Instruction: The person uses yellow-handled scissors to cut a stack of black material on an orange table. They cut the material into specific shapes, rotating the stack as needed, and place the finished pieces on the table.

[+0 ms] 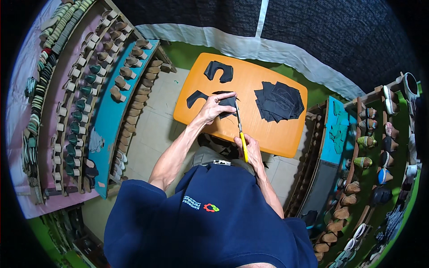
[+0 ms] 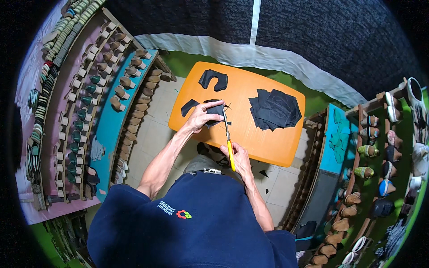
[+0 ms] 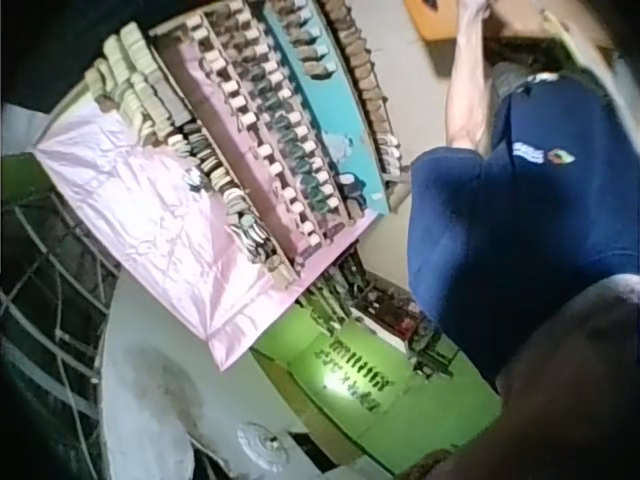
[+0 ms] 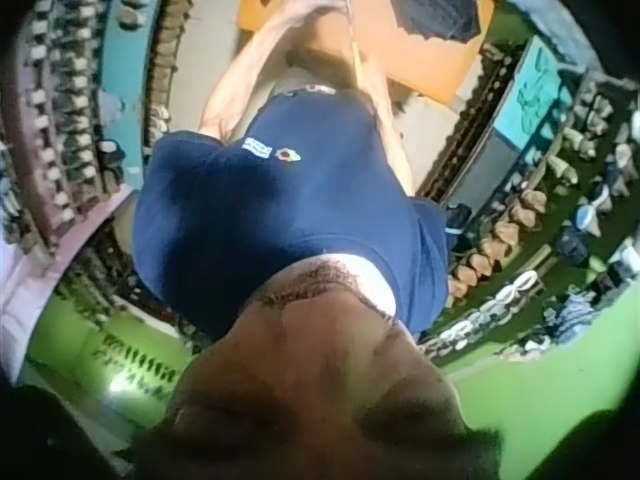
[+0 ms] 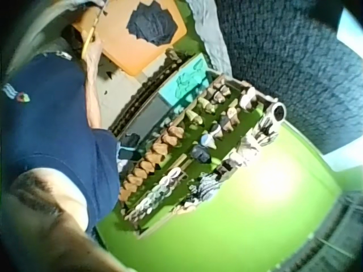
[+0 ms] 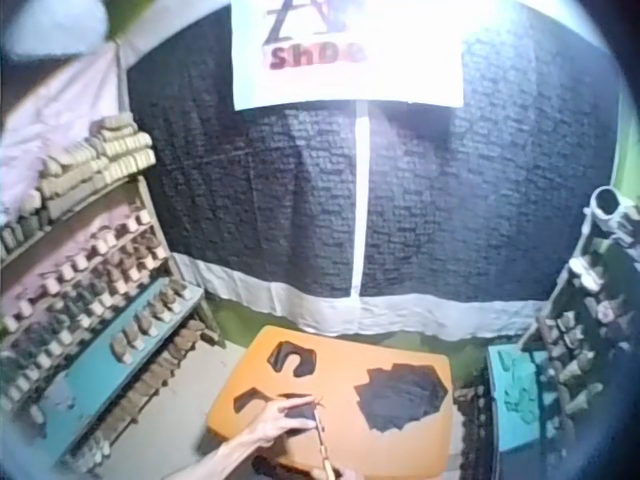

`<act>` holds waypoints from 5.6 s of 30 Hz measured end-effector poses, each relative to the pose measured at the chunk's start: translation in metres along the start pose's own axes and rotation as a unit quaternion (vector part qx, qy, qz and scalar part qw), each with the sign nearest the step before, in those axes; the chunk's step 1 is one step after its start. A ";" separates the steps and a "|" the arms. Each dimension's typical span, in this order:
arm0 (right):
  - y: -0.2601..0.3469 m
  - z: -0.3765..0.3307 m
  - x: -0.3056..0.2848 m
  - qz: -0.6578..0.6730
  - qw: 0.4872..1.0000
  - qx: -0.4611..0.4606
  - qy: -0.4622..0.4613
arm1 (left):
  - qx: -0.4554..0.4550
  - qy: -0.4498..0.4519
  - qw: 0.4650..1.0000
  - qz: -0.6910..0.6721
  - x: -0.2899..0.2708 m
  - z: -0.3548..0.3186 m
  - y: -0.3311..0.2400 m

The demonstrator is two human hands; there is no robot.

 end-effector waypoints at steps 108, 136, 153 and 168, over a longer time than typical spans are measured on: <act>0.018 0.008 0.000 0.117 0.993 -0.009 0.011 | 0.045 -0.031 0.993 -0.105 0.038 -0.024 0.001; 0.016 0.012 -0.004 0.140 0.990 0.006 -0.032 | 0.045 -0.013 0.988 -0.144 0.045 -0.025 0.001; 0.008 0.004 0.006 0.071 0.985 -0.077 0.136 | -0.037 -0.021 0.995 -0.089 -0.006 0.003 -0.013; 0.016 0.000 -0.002 0.047 0.997 -0.036 0.059 | 0.004 0.049 0.999 -0.011 0.007 0.003 -0.024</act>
Point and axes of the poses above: each hand's wrist, its own z-axis towards the middle knuckle, its own x-axis out of the palm, y = z × x, the point moved 6 cm from there along z, towards the middle knuckle, and after that the axes turned 1 degree about -z, right-handed, at the moved point
